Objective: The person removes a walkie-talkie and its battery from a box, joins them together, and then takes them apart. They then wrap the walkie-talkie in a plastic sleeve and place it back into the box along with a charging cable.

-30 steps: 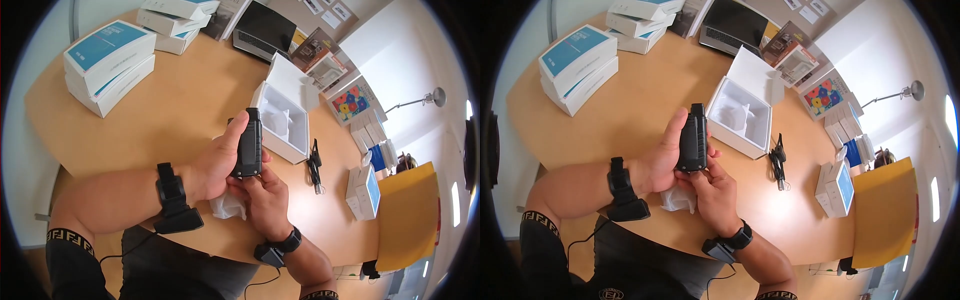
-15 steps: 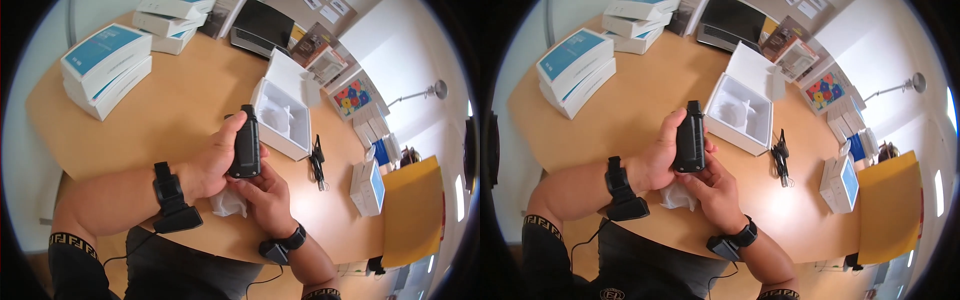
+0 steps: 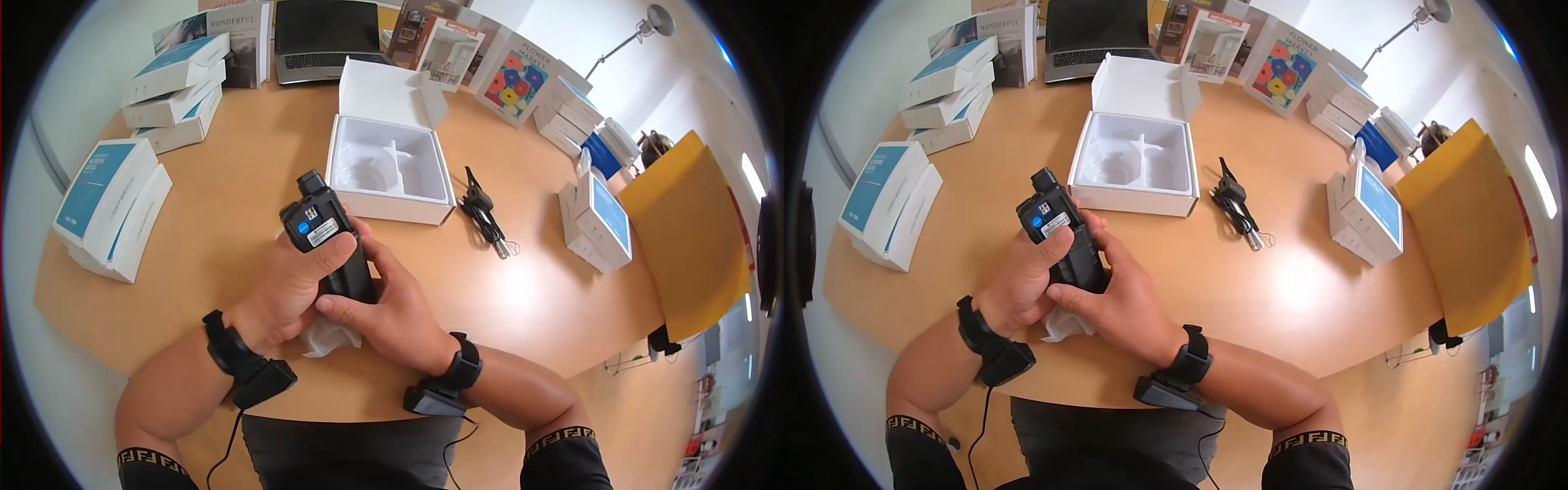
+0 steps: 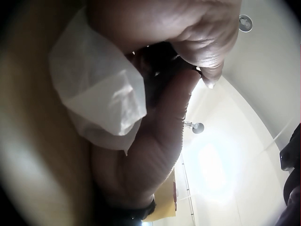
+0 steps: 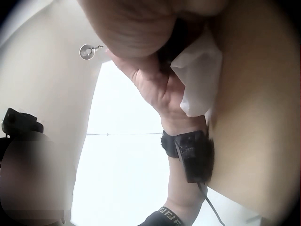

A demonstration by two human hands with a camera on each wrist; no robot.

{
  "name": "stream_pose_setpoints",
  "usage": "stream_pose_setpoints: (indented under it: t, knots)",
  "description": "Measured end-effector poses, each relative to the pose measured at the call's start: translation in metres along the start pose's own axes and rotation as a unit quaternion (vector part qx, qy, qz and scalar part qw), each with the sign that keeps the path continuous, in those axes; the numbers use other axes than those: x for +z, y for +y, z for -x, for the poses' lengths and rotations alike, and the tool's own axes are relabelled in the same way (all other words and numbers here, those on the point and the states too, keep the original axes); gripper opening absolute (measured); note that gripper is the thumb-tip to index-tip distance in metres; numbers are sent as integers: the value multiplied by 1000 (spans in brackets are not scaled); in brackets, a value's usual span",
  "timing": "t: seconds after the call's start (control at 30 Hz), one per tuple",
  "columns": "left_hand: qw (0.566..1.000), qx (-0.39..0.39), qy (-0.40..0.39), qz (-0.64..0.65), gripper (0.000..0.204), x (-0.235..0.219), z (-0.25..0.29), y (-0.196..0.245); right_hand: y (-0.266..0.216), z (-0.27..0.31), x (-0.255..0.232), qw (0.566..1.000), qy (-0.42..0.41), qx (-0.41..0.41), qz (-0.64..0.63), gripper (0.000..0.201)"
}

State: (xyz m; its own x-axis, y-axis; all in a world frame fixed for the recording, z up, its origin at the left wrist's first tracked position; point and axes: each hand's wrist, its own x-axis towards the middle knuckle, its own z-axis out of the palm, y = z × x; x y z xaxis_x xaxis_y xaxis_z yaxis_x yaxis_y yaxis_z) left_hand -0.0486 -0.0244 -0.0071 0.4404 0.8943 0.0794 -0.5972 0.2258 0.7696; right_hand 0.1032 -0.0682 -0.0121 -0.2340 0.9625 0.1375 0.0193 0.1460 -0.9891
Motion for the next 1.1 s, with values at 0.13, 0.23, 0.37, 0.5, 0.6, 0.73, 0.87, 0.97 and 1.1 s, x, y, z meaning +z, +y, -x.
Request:
stream_pose_setpoints:
  t: [0.13,0.23,0.37,0.5,0.6,0.73,0.87,0.97,1.1]
  knots:
    - [1000,30,5,-6,30,-3,0,-2,-4,2,0,988,49,-73,126,79]
    - [999,13,39,3,45,-14,-3,-8,-2,1,-6,995,46,-35,86,75]
    - [997,-23,64,39,50,-10,-3,4,-4,-2,-17,985,70,37,-156,55]
    - [992,-24,88,84,56,-10,-5,5,3,-12,-33,922,104,54,-369,38]
    - [992,-25,76,100,57,-13,-5,5,2,-15,-37,920,102,69,-372,37]
    - [993,-26,61,102,63,-6,-3,9,-3,-15,-34,931,79,54,-352,38]
    - [994,-24,56,89,69,-9,-5,6,-1,-15,-33,928,99,61,-355,38]
    - [995,-27,52,80,70,-8,-5,6,-1,-15,-33,928,105,70,-352,38]
    - [996,-27,42,78,70,-11,-6,5,-1,-15,-34,930,93,64,-350,38]
